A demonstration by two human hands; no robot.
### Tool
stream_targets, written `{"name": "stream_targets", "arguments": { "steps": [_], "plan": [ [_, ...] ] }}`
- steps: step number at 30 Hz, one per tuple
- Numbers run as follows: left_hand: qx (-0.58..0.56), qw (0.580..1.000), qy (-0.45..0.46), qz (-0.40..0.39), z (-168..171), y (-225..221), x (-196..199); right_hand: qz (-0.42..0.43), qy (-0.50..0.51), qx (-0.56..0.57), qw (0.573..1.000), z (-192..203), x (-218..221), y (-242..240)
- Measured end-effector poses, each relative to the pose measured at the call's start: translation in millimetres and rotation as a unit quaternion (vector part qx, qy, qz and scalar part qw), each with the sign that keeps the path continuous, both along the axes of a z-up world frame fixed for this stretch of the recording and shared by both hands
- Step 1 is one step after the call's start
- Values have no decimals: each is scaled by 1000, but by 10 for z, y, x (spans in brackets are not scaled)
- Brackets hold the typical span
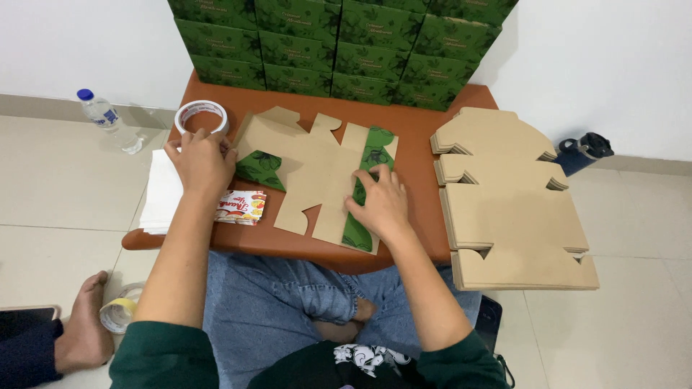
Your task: Assembling a decorative cardboard box by folding along pre-scored lines and tucking tabs into slots, then placing a card inside.
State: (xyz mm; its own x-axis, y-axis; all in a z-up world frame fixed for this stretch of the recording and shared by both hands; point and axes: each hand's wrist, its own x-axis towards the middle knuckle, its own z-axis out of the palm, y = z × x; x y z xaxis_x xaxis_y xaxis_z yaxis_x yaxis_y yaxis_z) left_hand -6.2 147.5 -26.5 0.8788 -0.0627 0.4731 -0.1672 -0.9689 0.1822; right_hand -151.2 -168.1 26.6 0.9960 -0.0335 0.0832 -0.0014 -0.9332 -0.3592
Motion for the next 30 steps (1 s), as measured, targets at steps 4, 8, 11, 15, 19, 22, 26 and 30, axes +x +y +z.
{"name": "stream_targets", "arguments": {
  "steps": [4, 8, 11, 15, 19, 22, 26, 30],
  "plan": [
    [-21, 1000, 2, -7, 124, 26, -62, -10, -7, 79, 997, 171, -96, -80],
    [-10, 1000, -7, 14, 100, 119, -34, -35, -67, 143, 987, 354, -283, -321],
    [0, 999, -11, 38, 18, 205, 41, -69, -78, 183, 978, 249, -323, -521],
    [12, 998, 6, 67, -73, 259, 102, -107, -60, 168, 978, 2, -331, -648],
    [53, 994, -42, 83, 289, 76, -167, -140, -86, 168, 972, -61, -418, -519],
    [120, 962, -240, 55, 647, -252, -467, -133, -98, 111, 980, 35, -610, -473],
    [23, 956, -129, -261, 862, -1008, -1025, -33, -9, 148, 988, 395, -994, -316],
    [-35, 859, 166, -483, 640, -1567, -1295, -9, -19, 212, 977, 332, -1213, -256]
  ]
}}
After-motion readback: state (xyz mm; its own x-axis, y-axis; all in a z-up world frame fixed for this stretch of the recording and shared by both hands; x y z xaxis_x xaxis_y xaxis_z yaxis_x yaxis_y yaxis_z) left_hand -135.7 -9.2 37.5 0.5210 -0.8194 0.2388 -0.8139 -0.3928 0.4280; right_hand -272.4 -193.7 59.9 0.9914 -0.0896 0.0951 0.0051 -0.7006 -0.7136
